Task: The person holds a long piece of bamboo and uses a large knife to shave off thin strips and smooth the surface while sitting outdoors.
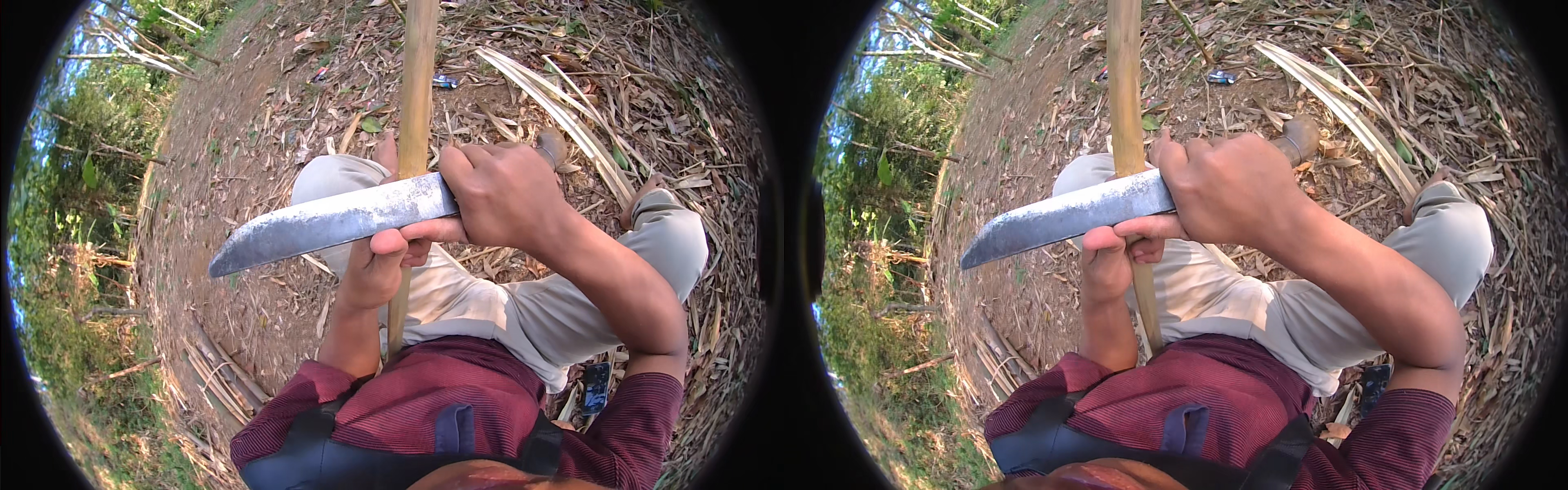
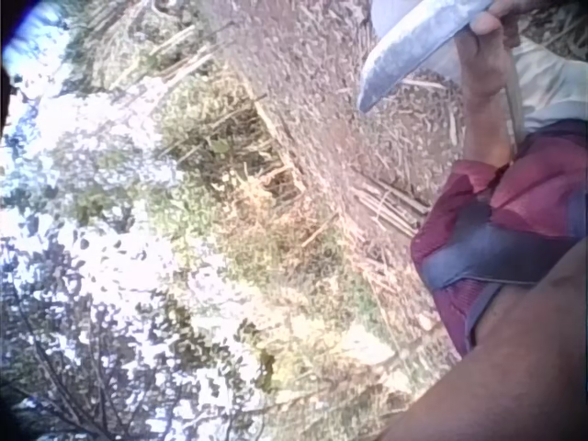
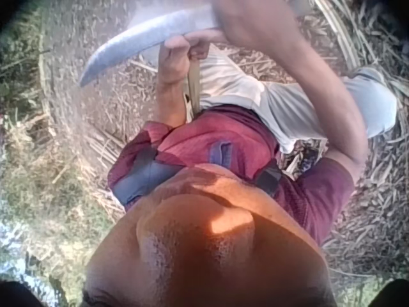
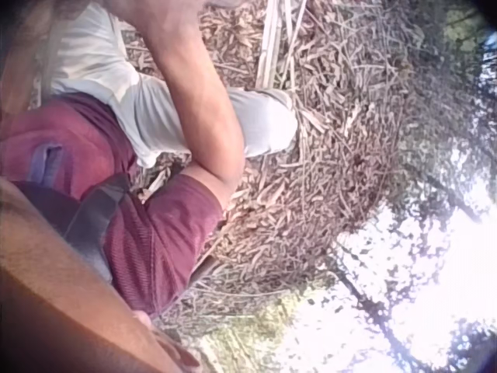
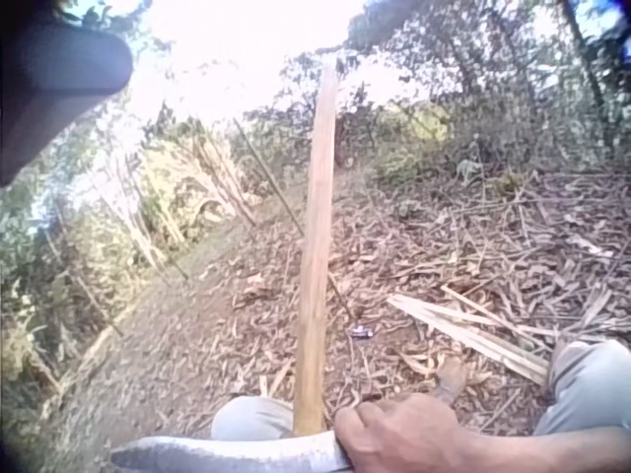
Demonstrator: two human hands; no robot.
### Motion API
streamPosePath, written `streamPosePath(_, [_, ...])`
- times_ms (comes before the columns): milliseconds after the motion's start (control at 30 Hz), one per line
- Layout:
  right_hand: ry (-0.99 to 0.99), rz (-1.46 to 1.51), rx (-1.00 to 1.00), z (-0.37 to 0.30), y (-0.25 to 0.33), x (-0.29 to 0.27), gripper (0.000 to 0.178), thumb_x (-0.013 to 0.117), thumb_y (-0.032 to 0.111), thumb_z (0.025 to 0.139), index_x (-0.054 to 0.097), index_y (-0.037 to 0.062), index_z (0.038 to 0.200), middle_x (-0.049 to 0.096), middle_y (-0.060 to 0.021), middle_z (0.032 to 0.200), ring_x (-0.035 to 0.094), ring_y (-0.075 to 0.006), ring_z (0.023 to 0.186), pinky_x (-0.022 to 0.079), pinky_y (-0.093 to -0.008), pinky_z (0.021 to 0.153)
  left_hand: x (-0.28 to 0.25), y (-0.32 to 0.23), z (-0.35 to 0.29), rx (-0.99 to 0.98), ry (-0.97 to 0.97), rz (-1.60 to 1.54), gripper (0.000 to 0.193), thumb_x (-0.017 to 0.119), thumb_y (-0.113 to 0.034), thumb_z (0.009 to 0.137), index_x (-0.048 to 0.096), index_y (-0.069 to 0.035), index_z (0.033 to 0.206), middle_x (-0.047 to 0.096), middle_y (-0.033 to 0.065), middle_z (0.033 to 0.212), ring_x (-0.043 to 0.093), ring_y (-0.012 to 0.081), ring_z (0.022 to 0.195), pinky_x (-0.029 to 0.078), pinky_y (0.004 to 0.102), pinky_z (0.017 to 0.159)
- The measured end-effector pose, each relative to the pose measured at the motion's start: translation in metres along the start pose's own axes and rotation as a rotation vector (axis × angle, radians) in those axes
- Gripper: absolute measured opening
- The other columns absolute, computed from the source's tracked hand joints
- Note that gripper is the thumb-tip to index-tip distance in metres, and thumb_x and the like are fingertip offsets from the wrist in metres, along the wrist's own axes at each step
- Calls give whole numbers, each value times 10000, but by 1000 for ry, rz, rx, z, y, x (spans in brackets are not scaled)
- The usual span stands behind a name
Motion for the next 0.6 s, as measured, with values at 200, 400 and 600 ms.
streamPosePath(200, [15,-44,-8,2,-6,3,764,545,743,816,628,-9,925,608,-104,588,636,-257,486,496,-345,438,6,2,2,96,-18,131,409,483,-384,1036,494,12,1140,453,-35,707,339,25,546,246,214,475])
streamPosePath(400, [-28,-127,-7,6,-17,7,753,524,765,814,610,17,788,592,-103,561,631,-265,474,505,-352,444,21,-22,15,111,-102,250,500,462,-490,1017,458,-31,819,373,-33,583,300,40,472,204,223,438])
streamPosePath(600, [133,49,60,1,-9,16,748,536,752,815,580,5,800,607,-134,599,632,-310,497,503,-387,455,11,-12,11,98,-96,236,593,449,-574,985,510,2,858,381,-26,588,301,41,482,213,224,441])
Point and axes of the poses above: each hand's wrist, its own z-axis towards the middle knuckle, its own x-axis out of the palm, y = z × x, the point moved 4 cm from there along z, towards the middle knuckle
